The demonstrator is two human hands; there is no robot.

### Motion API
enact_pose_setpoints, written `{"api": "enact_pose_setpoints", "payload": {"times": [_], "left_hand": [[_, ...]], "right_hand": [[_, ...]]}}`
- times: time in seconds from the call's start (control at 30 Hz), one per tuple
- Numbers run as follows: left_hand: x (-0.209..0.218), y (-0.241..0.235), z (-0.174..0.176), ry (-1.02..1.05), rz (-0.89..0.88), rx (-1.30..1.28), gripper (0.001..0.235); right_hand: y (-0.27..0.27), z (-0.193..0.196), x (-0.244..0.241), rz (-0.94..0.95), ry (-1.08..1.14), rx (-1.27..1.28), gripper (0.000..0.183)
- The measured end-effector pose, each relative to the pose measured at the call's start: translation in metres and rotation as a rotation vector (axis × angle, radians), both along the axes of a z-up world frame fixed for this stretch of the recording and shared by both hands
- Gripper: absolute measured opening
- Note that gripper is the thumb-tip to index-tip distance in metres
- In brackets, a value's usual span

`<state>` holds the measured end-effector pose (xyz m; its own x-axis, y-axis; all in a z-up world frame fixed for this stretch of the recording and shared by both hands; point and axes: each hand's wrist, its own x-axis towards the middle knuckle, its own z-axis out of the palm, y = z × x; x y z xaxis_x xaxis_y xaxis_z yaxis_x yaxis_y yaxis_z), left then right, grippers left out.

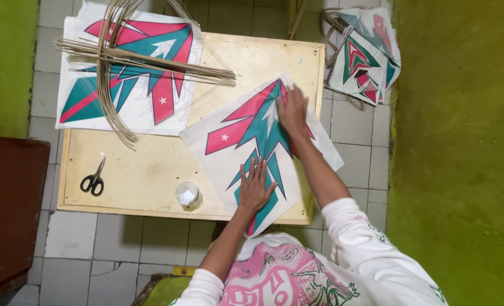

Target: The person is finishing the assembly of a kite by applying glue to the frame and pressing the paper onto it.

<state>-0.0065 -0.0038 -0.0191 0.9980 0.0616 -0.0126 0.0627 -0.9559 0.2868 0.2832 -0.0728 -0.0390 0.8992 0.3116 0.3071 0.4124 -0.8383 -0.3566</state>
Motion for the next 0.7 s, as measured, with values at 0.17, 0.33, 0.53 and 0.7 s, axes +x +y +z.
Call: {"api": "enact_pose_setpoints", "payload": {"times": [0.17, 0.33, 0.53, 0.7], "left_hand": [[0.001, -0.002, -0.002, -0.018, 0.017, 0.021, 0.084], [-0.001, -0.004, -0.001, -0.065, 0.026, 0.048, 0.083], [0.001, -0.003, 0.004, -0.122, 0.029, 0.062, 0.083], [0.002, -0.003, 0.006, -0.16, 0.022, 0.078, 0.083]], "right_hand": [[-0.01, 0.007, 0.052, -0.198, 0.341, -0.025, 0.065], [-0.013, -0.021, 0.088, -0.269, 0.499, -0.038, 0.068], [0.007, 0.024, 0.08, -0.243, 0.542, 0.054, 0.045], [0.016, 0.055, 0.073, -0.202, 0.545, 0.06, 0.054]]}}
